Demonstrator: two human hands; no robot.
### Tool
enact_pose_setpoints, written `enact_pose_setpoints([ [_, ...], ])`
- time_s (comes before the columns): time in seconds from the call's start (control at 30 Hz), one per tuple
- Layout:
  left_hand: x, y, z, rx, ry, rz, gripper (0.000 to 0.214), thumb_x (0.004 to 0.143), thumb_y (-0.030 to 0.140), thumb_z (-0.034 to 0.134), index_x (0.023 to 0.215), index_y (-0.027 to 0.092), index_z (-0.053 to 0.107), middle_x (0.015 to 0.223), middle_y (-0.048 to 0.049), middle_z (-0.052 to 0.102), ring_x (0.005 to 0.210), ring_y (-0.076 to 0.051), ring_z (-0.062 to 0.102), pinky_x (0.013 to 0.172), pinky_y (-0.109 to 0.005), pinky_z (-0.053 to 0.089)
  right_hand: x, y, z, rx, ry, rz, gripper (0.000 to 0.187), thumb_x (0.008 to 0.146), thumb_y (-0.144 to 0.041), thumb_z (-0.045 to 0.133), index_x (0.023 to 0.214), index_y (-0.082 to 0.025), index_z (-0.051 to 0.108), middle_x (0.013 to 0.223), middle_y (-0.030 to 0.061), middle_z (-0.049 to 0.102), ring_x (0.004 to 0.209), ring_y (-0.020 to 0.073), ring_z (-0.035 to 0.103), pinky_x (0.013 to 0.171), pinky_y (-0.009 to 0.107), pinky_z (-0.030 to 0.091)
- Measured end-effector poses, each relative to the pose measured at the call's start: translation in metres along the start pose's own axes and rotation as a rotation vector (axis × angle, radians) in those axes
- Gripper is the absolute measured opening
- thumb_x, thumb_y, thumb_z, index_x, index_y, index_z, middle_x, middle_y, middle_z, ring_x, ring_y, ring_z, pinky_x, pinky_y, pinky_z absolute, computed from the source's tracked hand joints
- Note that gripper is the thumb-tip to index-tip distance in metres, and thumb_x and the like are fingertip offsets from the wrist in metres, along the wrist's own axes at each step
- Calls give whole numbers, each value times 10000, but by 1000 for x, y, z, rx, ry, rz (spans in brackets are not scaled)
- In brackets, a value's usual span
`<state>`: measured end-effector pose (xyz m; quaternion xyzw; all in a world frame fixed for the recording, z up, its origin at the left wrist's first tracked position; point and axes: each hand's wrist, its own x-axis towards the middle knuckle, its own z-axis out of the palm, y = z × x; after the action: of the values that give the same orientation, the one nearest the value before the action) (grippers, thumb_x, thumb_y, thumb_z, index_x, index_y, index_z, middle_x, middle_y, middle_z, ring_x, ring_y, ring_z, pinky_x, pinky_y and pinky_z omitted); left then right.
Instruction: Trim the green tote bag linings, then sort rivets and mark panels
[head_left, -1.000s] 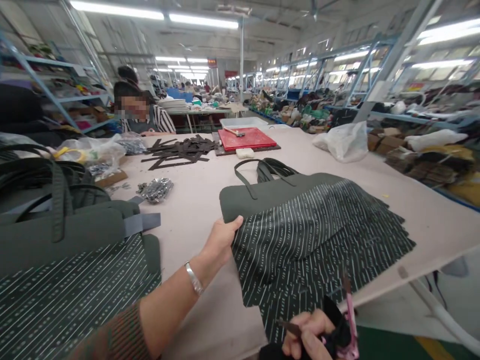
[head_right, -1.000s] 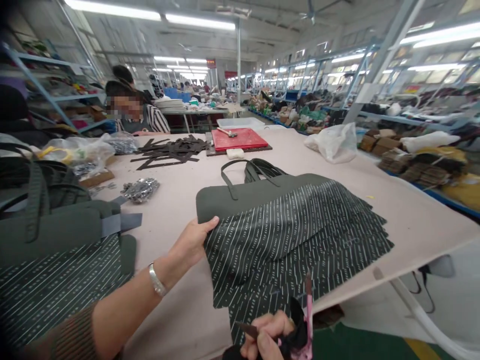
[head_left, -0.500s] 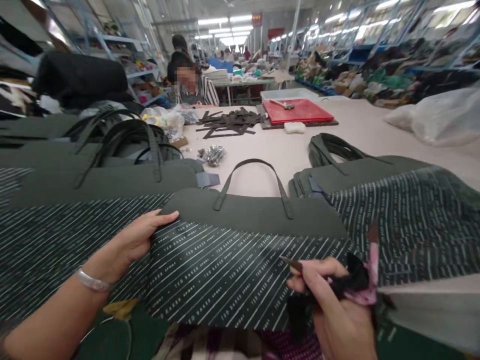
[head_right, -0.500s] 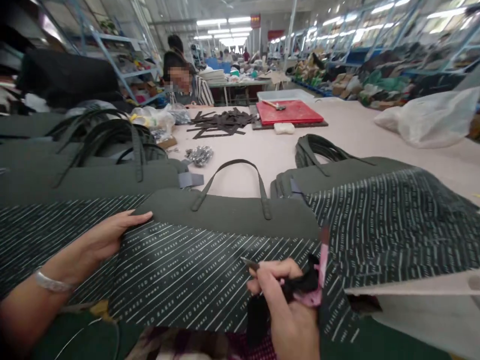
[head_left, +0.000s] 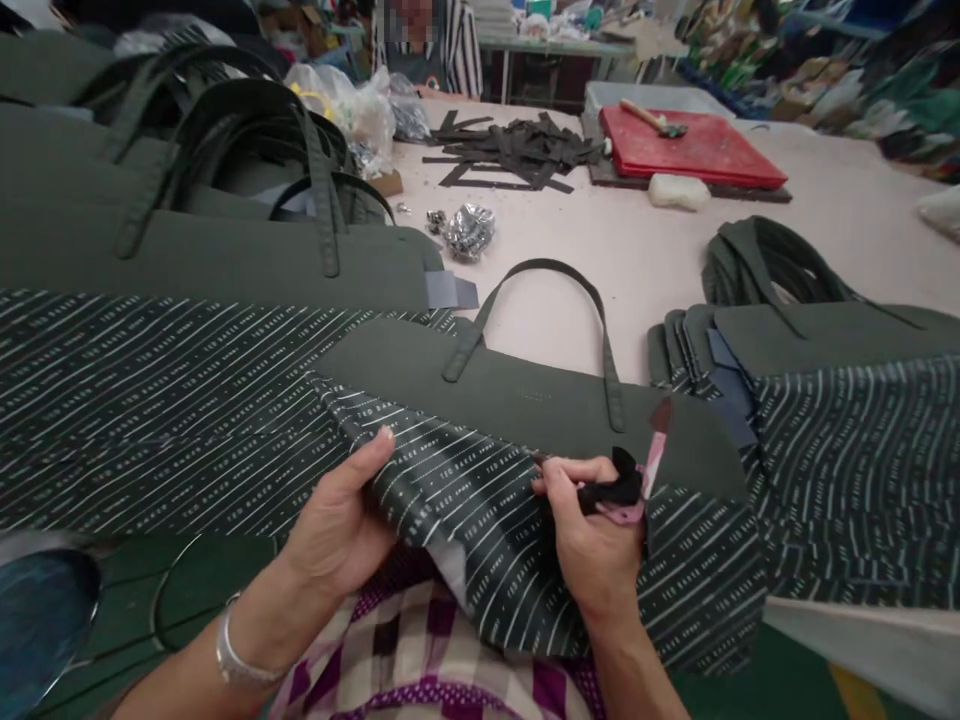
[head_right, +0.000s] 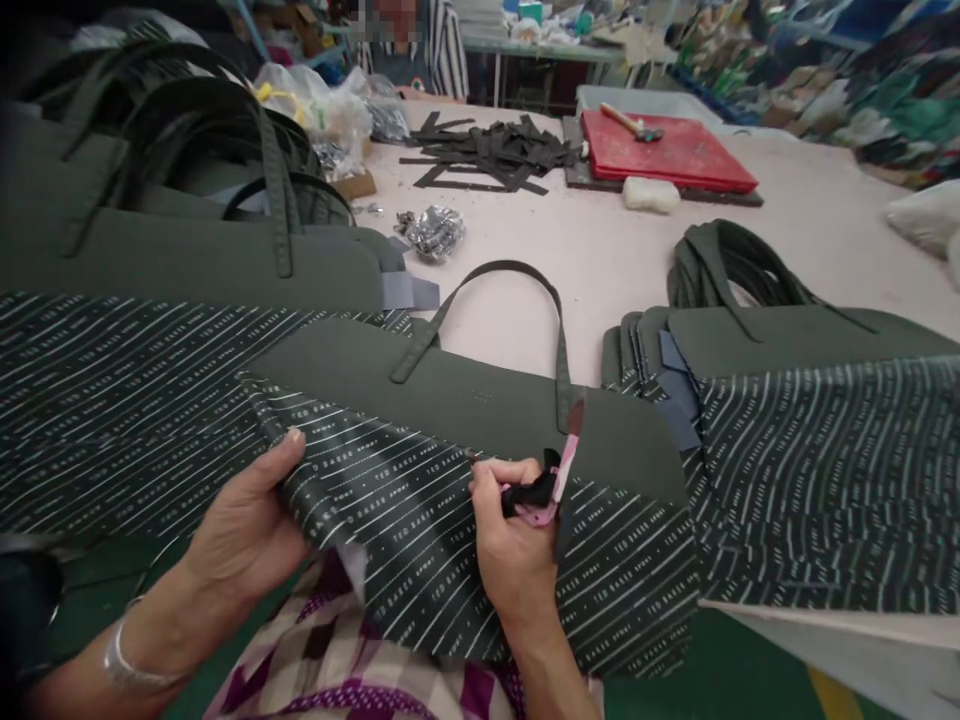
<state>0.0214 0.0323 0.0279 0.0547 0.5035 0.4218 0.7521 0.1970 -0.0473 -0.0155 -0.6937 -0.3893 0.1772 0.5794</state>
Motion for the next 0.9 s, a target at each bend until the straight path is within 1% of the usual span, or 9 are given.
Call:
enact_pose_setpoints([
  [0.1, 3, -14, 22, 20, 59, 21, 84, 794, 89, 665, 742, 137, 710, 750, -40, 740, 640, -153, 682, 629, -257, 611, -2, 2, -2, 13, -7, 9, 132, 881, -250, 619, 764, -189, 631, 697, -8, 670, 670, 149, 653, 681, 293, 527],
  [0.17, 8, -20, 33, 76, 69, -10, 87, 802, 80, 660, 762, 128, 720, 787, -53, 745, 663, -153, 680, 641, -262, 615, -3, 4, -3, 16, -12, 13, 124, 882, -238, 622, 766, -194, 622, 708, -10, 673, 691, 151, 661, 698, 291, 529],
  [0.3, 19, -26, 46, 163, 103, -80, 128, 846, 99, 616, 781, 95, 726, 822, -96, 747, 673, -169, 685, 639, -276, 617, -2, 4, -4, 24, -19, -2, 149, 884, -214, 618, 737, -199, 598, 699, -13, 669, 700, 150, 665, 689, 282, 527],
  [0.4, 21, -26, 49, 139, 107, -105, 190, 899, 135, 547, 878, 83, 729, 899, -125, 750, 772, -207, 711, 725, -318, 622, 0, 2, -6, 55, -24, 39, 139, 888, -213, 617, 751, -201, 602, 719, -15, 675, 726, 147, 672, 720, 287, 533],
  [0.47, 20, -26, 49, 98, 132, -128, 230, 923, 157, 506, 922, 85, 724, 931, -129, 750, 834, -220, 716, 792, -336, 615, 2, 1, -8, 68, -22, 81, 142, 891, -211, 617, 749, -203, 607, 713, -22, 672, 727, 138, 673, 735, 283, 536],
  [0.53, 19, -26, 47, 74, 170, -139, 250, 933, 167, 482, 932, 91, 720, 923, -123, 750, 869, -226, 717, 835, -344, 606, 5, 0, -9, 88, -6, 98, 130, 888, -202, 622, 759, -207, 609, 724, -28, 673, 734, 132, 676, 742, 278, 541],
  [0.6, 19, -26, 45, 69, 173, -139, 254, 931, 171, 476, 942, 103, 720, 905, -112, 750, 893, -229, 717, 859, -347, 599, 8, 0, -9, 113, 19, 90, 116, 879, -189, 631, 768, -208, 604, 734, -30, 675, 736, 131, 678, 741, 282, 547],
  [0.77, 21, -31, 42, 98, 137, -140, 208, 893, 185, 537, 911, 120, 735, 913, -109, 749, 913, -248, 711, 855, -365, 598, 11, 1, -5, 77, 34, 93, 131, 863, -177, 633, 740, -203, 596, 704, -24, 669, 714, 138, 679, 694, 279, 555],
  [0.9, 20, -36, 44, 194, 154, -157, 93, 799, 174, 686, 820, 103, 741, 850, -110, 744, 831, -251, 707, 778, -349, 608, 10, 0, 0, -1, 48, 60, 130, 838, -163, 634, 715, -197, 609, 706, -10, 679, 713, 142, 686, 674, 270, 561],
])
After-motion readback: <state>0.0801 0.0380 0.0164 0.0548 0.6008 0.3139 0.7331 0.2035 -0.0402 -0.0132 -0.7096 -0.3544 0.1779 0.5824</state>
